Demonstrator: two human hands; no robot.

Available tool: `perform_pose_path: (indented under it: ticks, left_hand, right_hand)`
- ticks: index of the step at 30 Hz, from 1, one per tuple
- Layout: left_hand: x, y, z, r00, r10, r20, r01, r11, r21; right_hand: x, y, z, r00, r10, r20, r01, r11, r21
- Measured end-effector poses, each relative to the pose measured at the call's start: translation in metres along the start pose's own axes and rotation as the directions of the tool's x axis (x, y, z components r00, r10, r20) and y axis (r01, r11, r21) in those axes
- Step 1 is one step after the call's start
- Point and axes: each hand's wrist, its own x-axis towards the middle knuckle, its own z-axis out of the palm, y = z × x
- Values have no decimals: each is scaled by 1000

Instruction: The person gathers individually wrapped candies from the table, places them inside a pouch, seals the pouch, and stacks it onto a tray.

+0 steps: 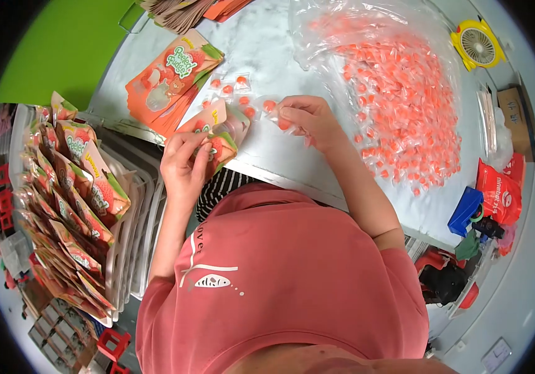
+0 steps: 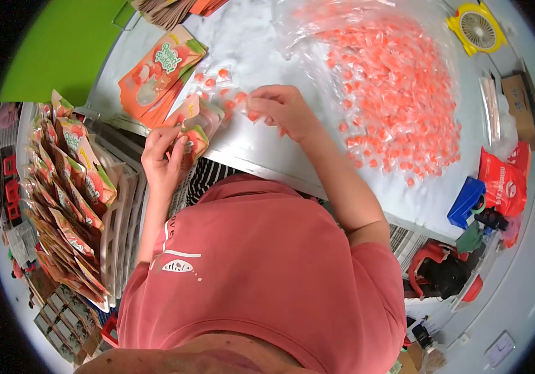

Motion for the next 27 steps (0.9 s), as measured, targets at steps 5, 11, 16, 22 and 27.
perform_pose_path:
  ticks: [5, 11, 16, 22, 27]
  left_hand:
    - [11, 11, 8, 998, 54, 27, -55, 998, 6]
    - [13, 15, 12, 996, 80, 47, -79, 997, -26]
    - [16, 18, 17, 992, 107, 74, -107, 994, -6]
    - [21, 20, 19, 990, 122, 67, -121, 992, -27]
    - [26, 25, 20, 993, 93, 74, -90, 995, -54]
  right_hand:
    - [9, -34, 10, 947, -37, 318, 57, 997, -56]
    - [26, -22, 15, 951, -56, 304, 94, 990, -110]
    - [27, -21, 28, 966, -243, 88, 258, 924, -281]
    - [42, -17, 45, 777, -625, -82, 490, 680, -545]
    - [40, -37, 68, 835, -448, -319, 466, 884, -22]
